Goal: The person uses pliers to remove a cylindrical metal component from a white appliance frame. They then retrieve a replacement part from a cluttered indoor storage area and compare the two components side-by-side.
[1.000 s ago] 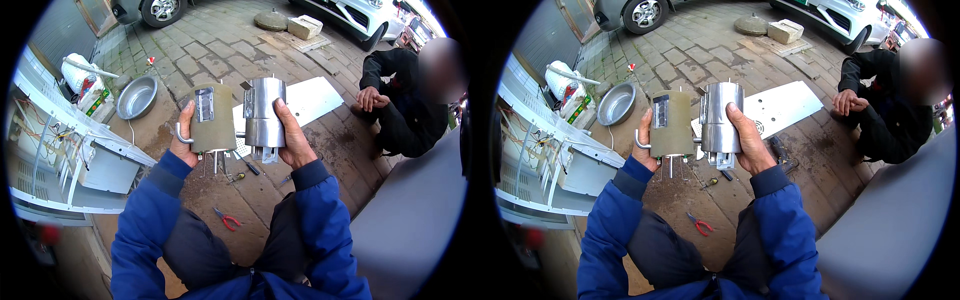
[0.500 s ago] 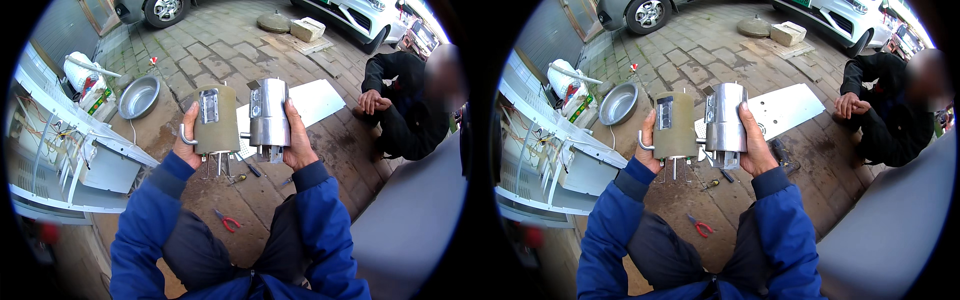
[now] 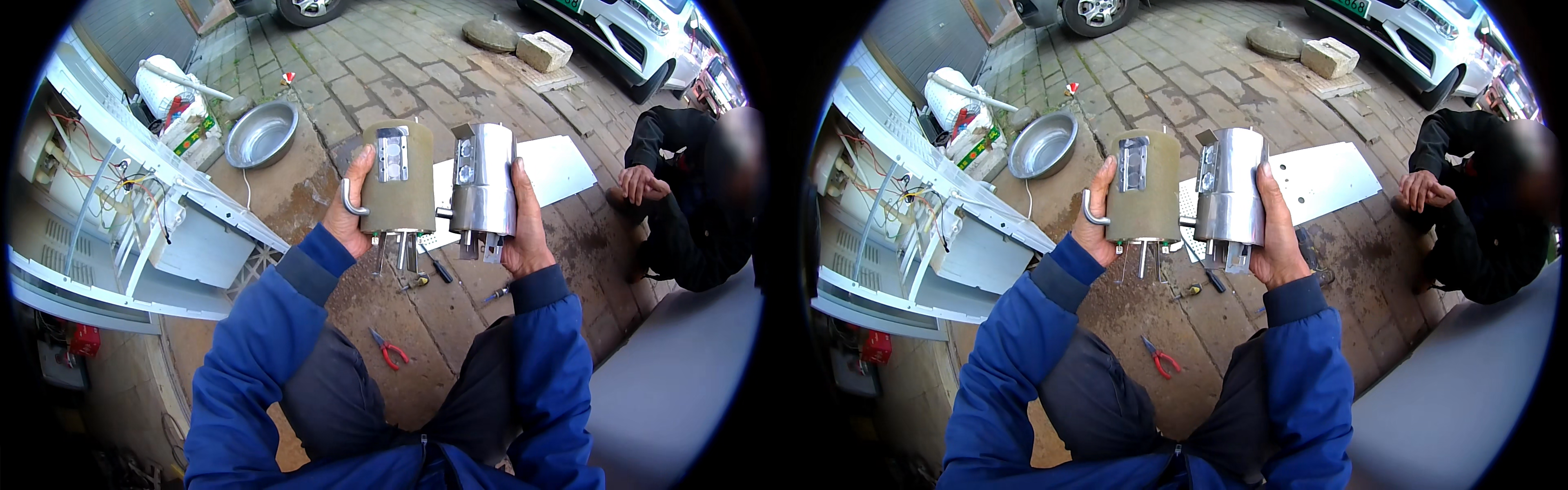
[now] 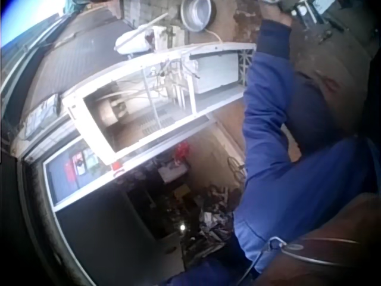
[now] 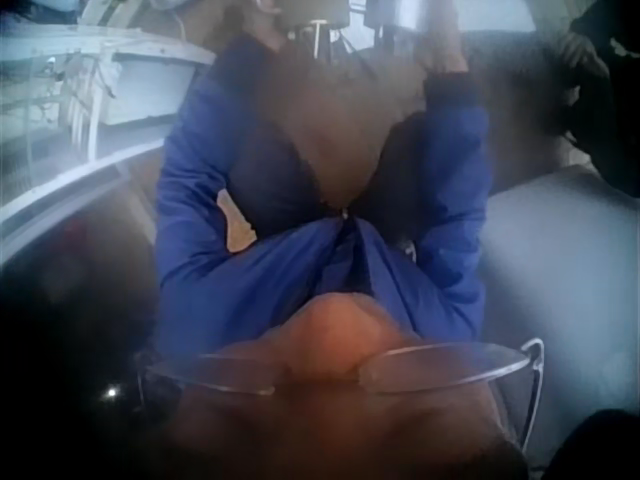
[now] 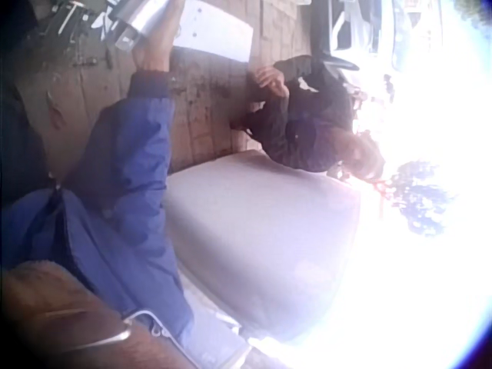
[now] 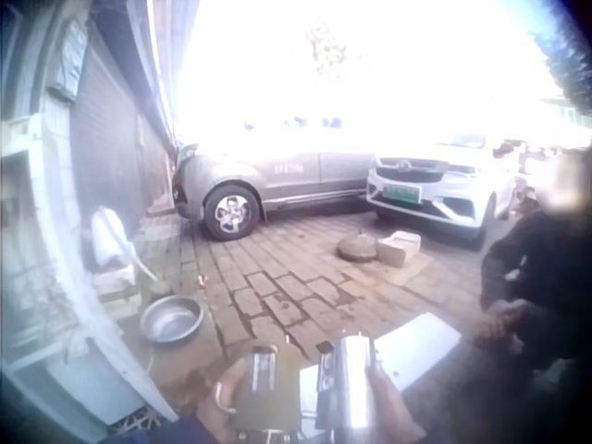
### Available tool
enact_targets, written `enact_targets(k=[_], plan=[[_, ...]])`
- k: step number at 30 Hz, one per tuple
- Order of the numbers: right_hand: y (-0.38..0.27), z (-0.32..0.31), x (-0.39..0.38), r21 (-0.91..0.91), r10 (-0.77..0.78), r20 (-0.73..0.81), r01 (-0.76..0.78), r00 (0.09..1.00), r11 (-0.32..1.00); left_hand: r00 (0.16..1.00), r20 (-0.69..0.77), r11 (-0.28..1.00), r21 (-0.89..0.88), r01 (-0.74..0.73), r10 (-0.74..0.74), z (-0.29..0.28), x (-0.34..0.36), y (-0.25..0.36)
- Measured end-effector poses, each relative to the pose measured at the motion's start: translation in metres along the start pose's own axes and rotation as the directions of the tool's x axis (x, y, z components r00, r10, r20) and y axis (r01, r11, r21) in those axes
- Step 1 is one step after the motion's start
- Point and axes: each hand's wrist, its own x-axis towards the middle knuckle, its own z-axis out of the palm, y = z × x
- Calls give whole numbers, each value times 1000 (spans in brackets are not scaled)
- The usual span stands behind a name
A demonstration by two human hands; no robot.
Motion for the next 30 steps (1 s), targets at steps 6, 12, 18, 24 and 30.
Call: enact_targets(k=[6,12,18,24,30], plan=[[1,-1,0,0,-1,-6,1,1000,1000,999,-16,999,-15,-33,32,-5,2,-2],[4,-5,4,18,-7,-4,7,1000,1000,999,-16,999,-15,-32,32,-6,3,-3],[3,-2,3,48,-17,-5,17,1000,999,999,-31,1000,-4,-29,29,-4,2,-3],[3,-8,4,-15,-35,19,35,999,999,1000,-30,1000,4,-4,5,-4,2,-2],[2,-17,8,118,-34,186,12,982,993,1000,-17,1000,-6,-22,22,2,-3,2]])
